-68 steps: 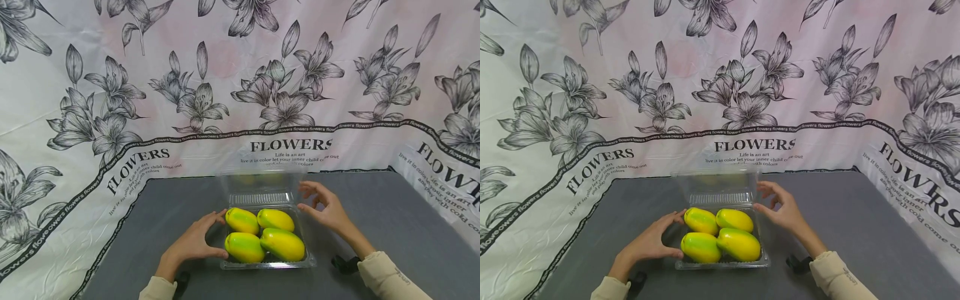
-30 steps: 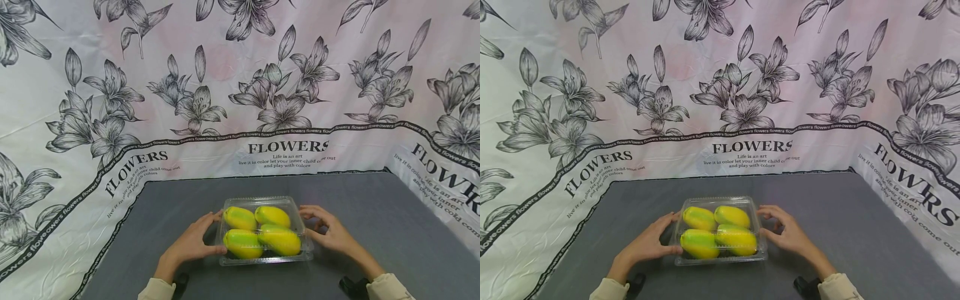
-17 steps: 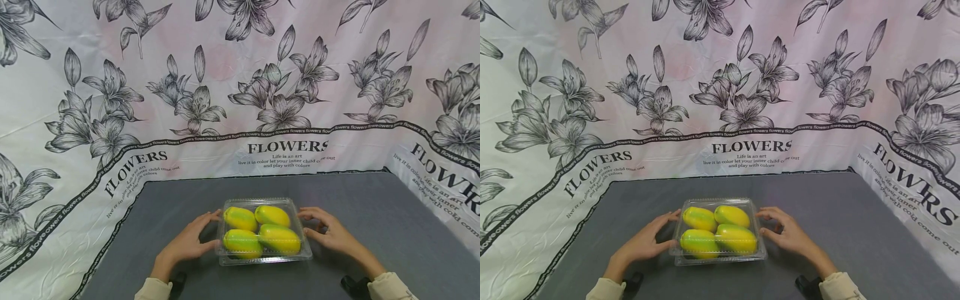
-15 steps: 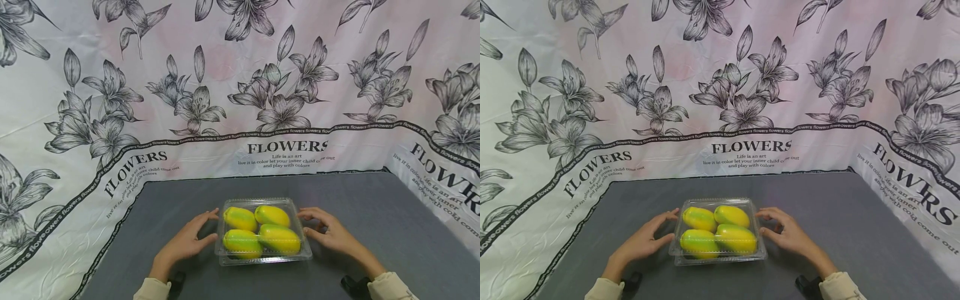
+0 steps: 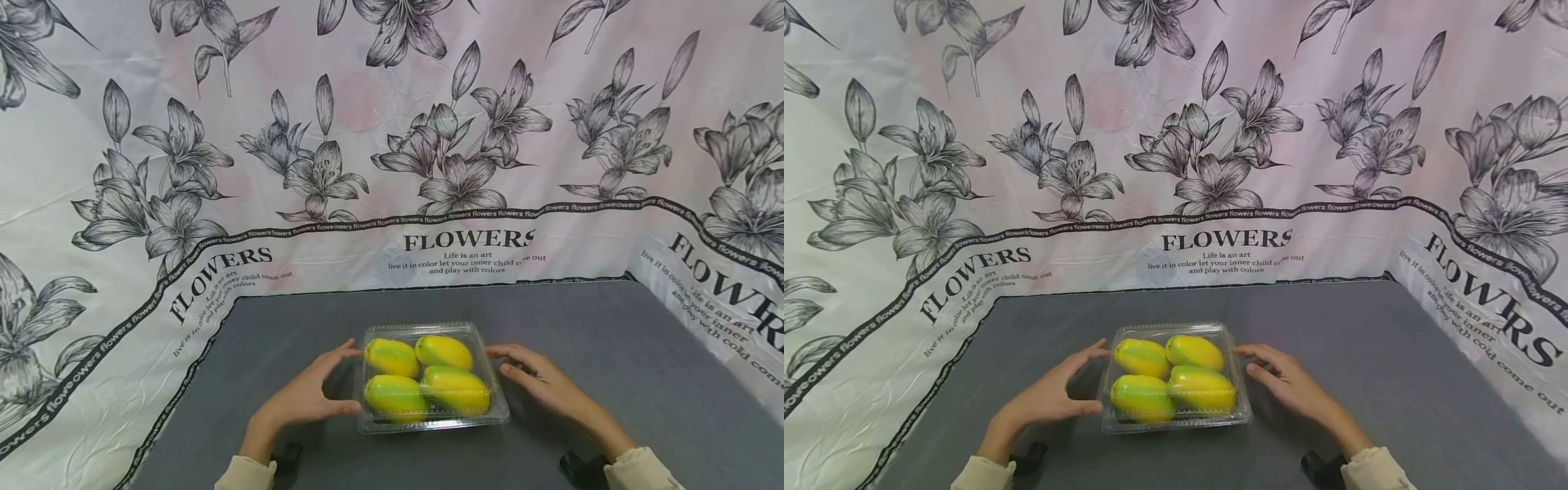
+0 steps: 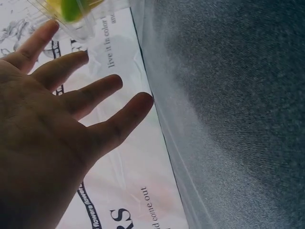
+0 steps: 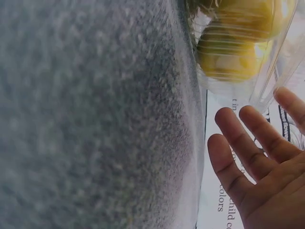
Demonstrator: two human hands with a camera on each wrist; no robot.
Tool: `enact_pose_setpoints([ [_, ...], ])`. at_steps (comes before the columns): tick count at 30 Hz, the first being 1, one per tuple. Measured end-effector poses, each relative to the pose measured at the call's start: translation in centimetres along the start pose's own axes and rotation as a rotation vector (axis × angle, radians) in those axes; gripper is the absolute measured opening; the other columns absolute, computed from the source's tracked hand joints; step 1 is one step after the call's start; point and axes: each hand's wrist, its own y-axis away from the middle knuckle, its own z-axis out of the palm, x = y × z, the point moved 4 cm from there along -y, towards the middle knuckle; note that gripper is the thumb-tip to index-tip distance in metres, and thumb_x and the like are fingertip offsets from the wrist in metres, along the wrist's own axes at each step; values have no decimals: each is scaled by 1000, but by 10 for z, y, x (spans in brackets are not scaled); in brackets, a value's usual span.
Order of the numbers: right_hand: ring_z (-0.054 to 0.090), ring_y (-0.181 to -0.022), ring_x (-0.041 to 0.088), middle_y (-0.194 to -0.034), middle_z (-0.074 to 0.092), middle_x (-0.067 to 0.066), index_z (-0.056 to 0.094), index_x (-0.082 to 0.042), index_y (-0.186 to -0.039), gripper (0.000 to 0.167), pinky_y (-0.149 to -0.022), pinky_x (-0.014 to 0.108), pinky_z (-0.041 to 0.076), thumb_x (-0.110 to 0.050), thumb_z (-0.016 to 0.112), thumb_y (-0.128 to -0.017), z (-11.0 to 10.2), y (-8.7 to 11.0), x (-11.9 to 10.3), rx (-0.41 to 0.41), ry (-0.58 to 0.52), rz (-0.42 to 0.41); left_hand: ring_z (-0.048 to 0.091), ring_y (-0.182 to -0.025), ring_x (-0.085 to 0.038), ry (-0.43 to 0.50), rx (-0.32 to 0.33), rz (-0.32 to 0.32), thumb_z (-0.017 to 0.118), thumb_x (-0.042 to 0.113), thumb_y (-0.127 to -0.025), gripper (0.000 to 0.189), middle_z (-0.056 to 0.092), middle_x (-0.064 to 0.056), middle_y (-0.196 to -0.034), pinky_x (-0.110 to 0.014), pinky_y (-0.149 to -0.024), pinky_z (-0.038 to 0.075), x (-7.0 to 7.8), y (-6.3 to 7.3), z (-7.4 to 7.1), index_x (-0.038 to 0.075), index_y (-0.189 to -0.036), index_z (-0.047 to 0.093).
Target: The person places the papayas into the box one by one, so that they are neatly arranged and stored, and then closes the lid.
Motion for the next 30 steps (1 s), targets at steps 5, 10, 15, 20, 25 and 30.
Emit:
enact_pose_setpoints([
  [5,68,-96,8,-119,70,14,49,-8,-149,42,-77,27,59,-10,50,-106,2,3,-4,-69,-112,5,16,-158,-36,-21,-3,-37,82,51,-82,83,17,0,-172,-73,-116,28,-3,-2,4,38,-152,40],
  [10,67,-74,13,-87,70,1,38,-3,-154,53,-66,31,58,-5,53,-104,5,6,-9,-129,-169,-34,19,-157,-37,-34,-7,-61,84,52,-79,87,18,-2,-172,-73,-114,30,-5,-3,7,40,-152,39],
  [15,66,-71,15,-81,70,1,25,0,-159,64,-67,32,57,0,53,-102,8,10,-13,-199,-264,-66,26,-154,-39,-34,-21,-75,84,53,-78,90,23,-5,-170,-72,-112,34,-7,-3,9,41,-152,35],
  [20,66,-75,12,-84,70,4,9,0,-162,81,-71,31,57,2,59,-98,12,13,-17,-267,-336,-61,47,-141,-32,-28,-37,-67,84,53,-79,91,45,-5,-156,-62,-107,45,-9,-5,11,40,-153,32],
  [25,64,-78,8,-88,69,0,2,-3,-163,88,-71,31,56,-1,62,-98,14,15,-18,-297,-341,-14,62,-108,-20,1,-74,-31,83,49,-82,89,62,-1,-120,-41,-89,53,-8,-6,11,36,-154,31],
  [30,61,-78,3,-88,67,-4,-2,-11,-164,90,-71,31,55,-6,62,-100,17,17,-15,-331,-357,59,61,-85,-16,50,-102,-15,82,44,-85,86,62,-5,-100,-29,-76,51,-8,-6,11,35,-154,31],
])
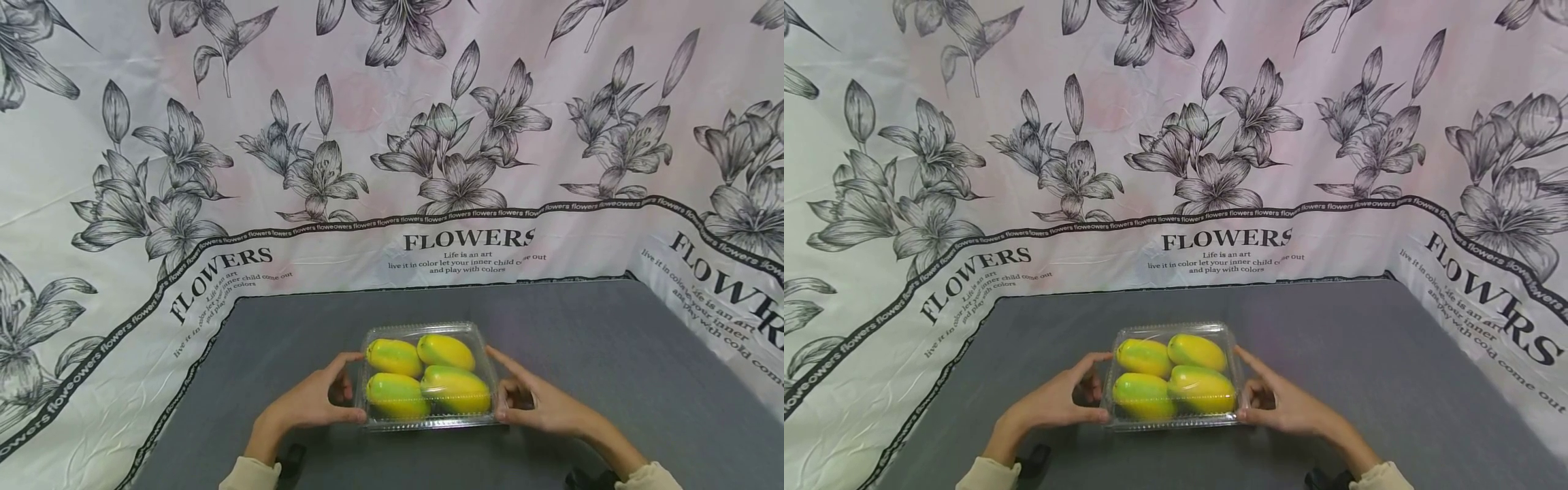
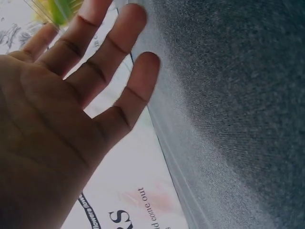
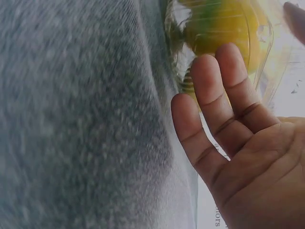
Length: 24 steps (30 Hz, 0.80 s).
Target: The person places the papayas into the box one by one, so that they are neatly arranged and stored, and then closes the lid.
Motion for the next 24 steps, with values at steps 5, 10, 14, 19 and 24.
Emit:
enact_pose_setpoints([
  [5,62,-81,3,-90,64,-4,-8,-11,-163,91,-73,34,58,0,57,-100,2,0,1,-57,-121,-49,63,-81,-15,35,-25,8,83,41,-85,90,64,-8,-98,-29,-74,54,0,0,2,32,-155,28],
  [10,63,-84,4,-94,65,-1,-13,-14,-163,94,-75,33,59,3,56,-100,2,1,1,-108,-231,-64,65,-73,-17,97,-72,18,82,38,-86,95,66,-7,-90,-31,-68,57,0,-1,7,27,-156,19],
  [14,62,-83,5,-92,62,1,-14,-15,-163,94,-73,35,59,4,54,-101,2,2,1,-127,-284,-54,65,-69,-15,194,-123,23,79,33,-90,96,67,-4,-84,-29,-65,55,-1,-2,12,28,-158,11],
  [19,61,-84,6,-93,60,3,-18,-17,-162,92,-72,35,57,2,50,-104,3,3,0,-149,-340,-12,68,-74,-20,308,-184,45,73,27,-95,95,70,-3,-85,-28,-67,54,0,-3,17,31,-159,3],
  [24,61,-82,7,-95,62,3,-23,-17,-160,93,-72,33,57,1,49,-104,4,2,0,-144,-347,21,70,-84,-26,395,-233,86,66,22,-100,95,69,-4,-86,-34,-79,58,1,-4,19,29,-161,-6],
])
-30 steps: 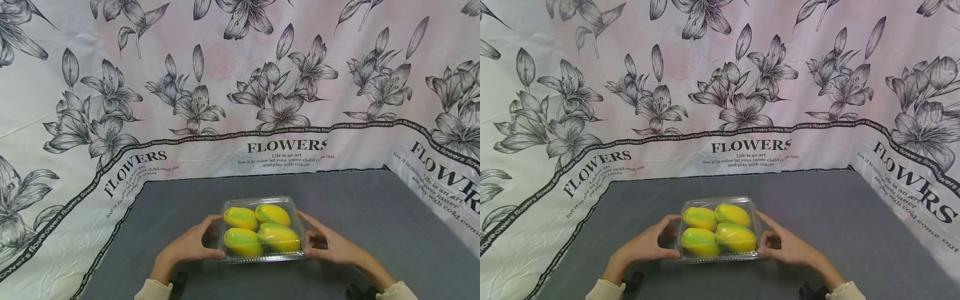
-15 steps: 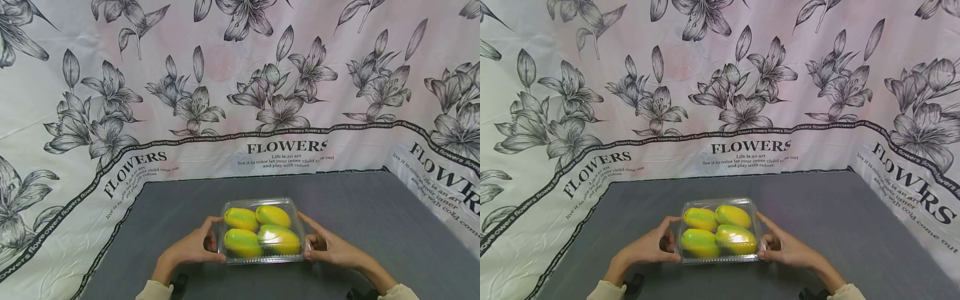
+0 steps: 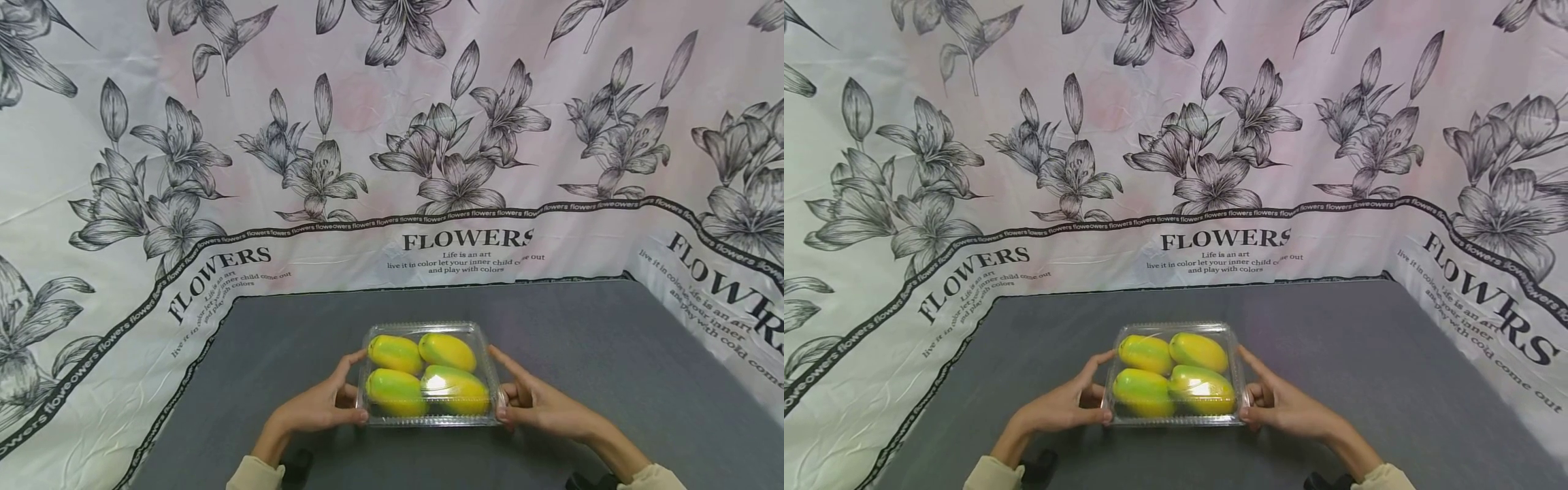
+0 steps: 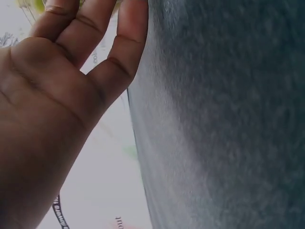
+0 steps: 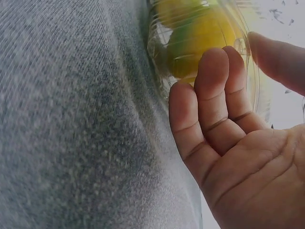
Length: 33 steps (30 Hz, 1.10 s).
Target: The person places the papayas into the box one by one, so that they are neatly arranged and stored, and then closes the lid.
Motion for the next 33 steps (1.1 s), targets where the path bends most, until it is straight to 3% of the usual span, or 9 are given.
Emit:
enact_pose_setpoints([
  [4,63,-80,7,-93,64,1,-24,-13,-159,94,-71,33,57,-1,51,-104,0,0,0,35,24,36,69,-87,-27,54,-23,21,63,18,-102,95,65,-8,-86,-40,-83,59,2,0,1,26,-162,-10],
  [8,63,-79,7,-95,66,0,-13,-2,-159,89,-73,32,58,-4,56,-103,-1,-1,0,92,50,86,68,-84,-21,98,-20,9,63,15,-101,97,63,-7,-83,-40,-82,60,3,0,2,26,-162,-11],
  [13,63,-75,6,-90,66,-3,2,15,-155,81,-73,32,58,-8,59,-103,-4,-1,1,158,96,114,66,-80,-17,134,29,-38,62,10,-100,103,65,-4,-83,-36,-80,59,5,-2,2,27,-160,-20],
  [17,63,-72,7,-85,66,-2,20,21,-150,72,-75,31,58,-14,61,-102,-8,0,2,234,140,163,67,-78,-17,150,88,-90,63,11,-99,106,68,-1,-85,-34,-83,57,4,-4,1,20,-159,-23],
  [22,65,-72,11,-82,69,2,49,15,-133,50,-73,32,58,-22,62,-102,-11,2,3,296,163,226,68,-78,-15,162,123,-150,65,13,-97,94,71,3,-85,-34,-84,57,3,-4,0,3,-161,-3],
  [26,66,-69,10,-84,73,1,62,10,-113,34,-68,33,59,-22,63,-102,-10,2,6,303,142,231,69,-77,-13,170,130,-163,64,12,-97,74,71,5,-83,-35,-83,59,4,-3,1,-9,-152,20],
  [33,67,-66,7,-82,76,-2,64,7,-103,26,-68,30,61,-20,62,-102,-7,2,12,320,61,234,70,-73,-10,201,162,-197,66,10,-94,40,72,6,-78,-34,-80,61,5,-4,2,-5,-125,45],
])
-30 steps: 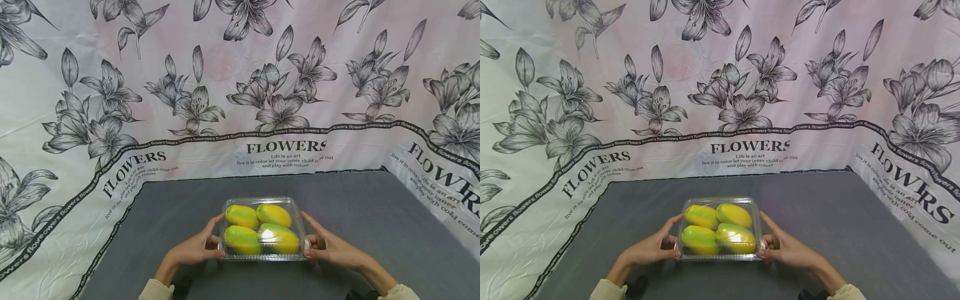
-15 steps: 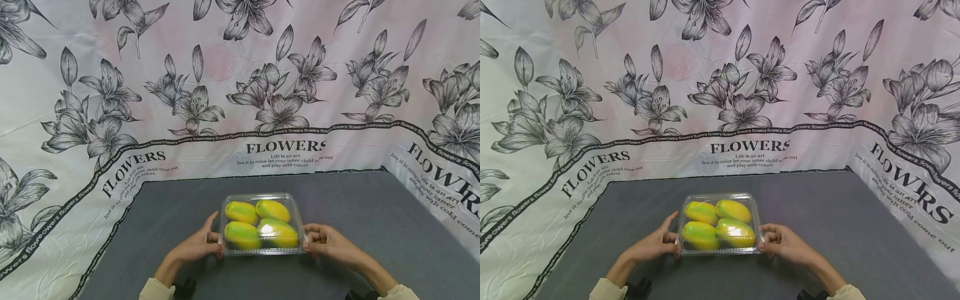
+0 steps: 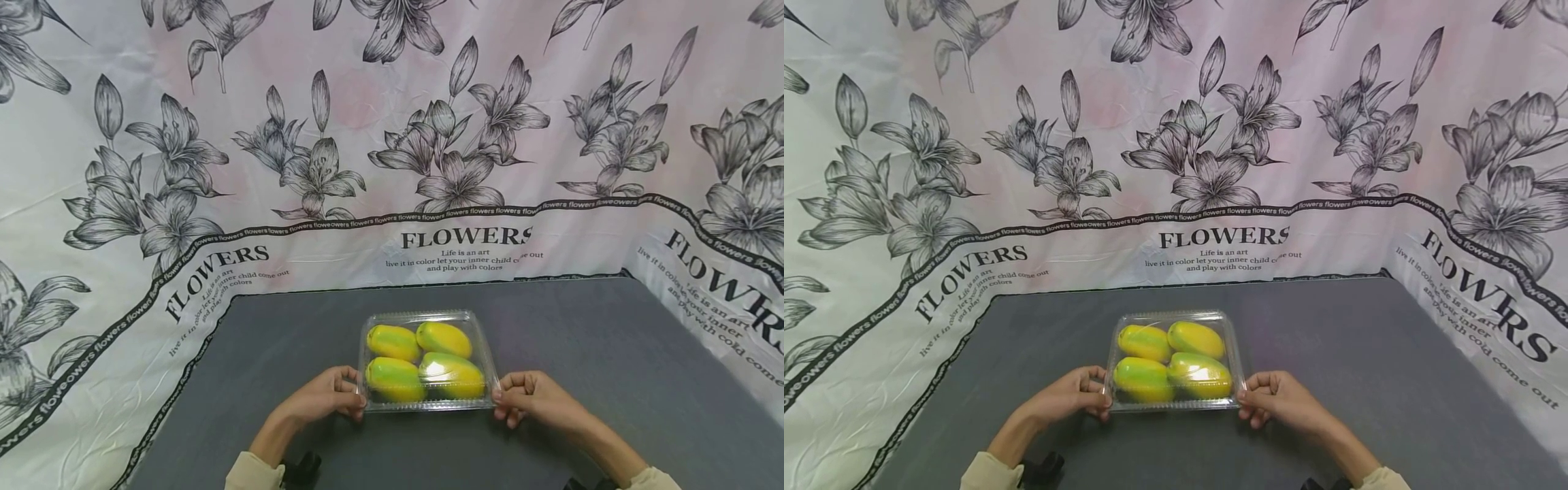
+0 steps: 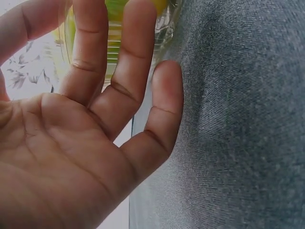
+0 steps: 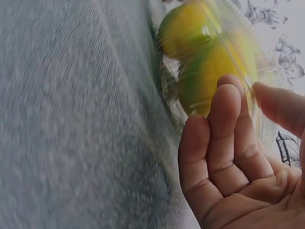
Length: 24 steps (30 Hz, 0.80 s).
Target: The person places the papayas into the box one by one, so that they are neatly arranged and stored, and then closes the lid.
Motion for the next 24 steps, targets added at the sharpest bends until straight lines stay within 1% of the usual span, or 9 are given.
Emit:
enact_pose_setpoints([
  [4,67,-65,5,-81,76,-3,65,-1,-98,16,-66,24,58,-17,62,-100,3,-1,1,-7,-48,4,72,-72,-8,1,-2,-9,66,11,-93,23,73,6,-73,-30,-78,62,-1,0,1,0,-109,54],
  [7,67,-67,5,-82,75,-4,66,-4,-97,13,-65,22,57,-17,63,-100,4,-1,1,-17,-96,25,73,-74,-8,-8,-14,-10,66,13,-94,11,74,6,-73,-30,-78,62,-1,0,1,6,-97,59],
  [10,66,-68,5,-83,75,-4,66,-4,-98,13,-67,23,58,-16,62,-101,3,-1,0,-21,-139,49,74,-75,-9,-18,-26,-10,66,16,-95,9,75,6,-74,-32,-79,62,-1,-1,1,10,-89,63],
  [14,66,-67,6,-83,74,-3,66,-4,-98,12,-67,24,59,-14,61,-100,3,-1,0,-4,-157,74,74,-76,-9,-10,-56,1,65,15,-96,12,75,6,-74,-32,-82,62,-1,-1,2,11,-85,63],
  [18,64,-64,5,-79,73,-4,66,-5,-94,9,-64,23,58,-12,62,-99,4,-2,0,15,-147,86,75,-73,-10,7,-80,15,62,11,-96,13,74,7,-70,-30,-82,62,-1,-2,5,9,-83,63],
  [24,62,-60,4,-75,71,-4,63,-8,-88,10,-62,22,56,-10,60,-97,7,-2,-1,15,-127,86,73,-68,-11,3,-67,8,61,10,-95,12,72,6,-67,-30,-77,61,-2,-2,7,6,-84,65],
])
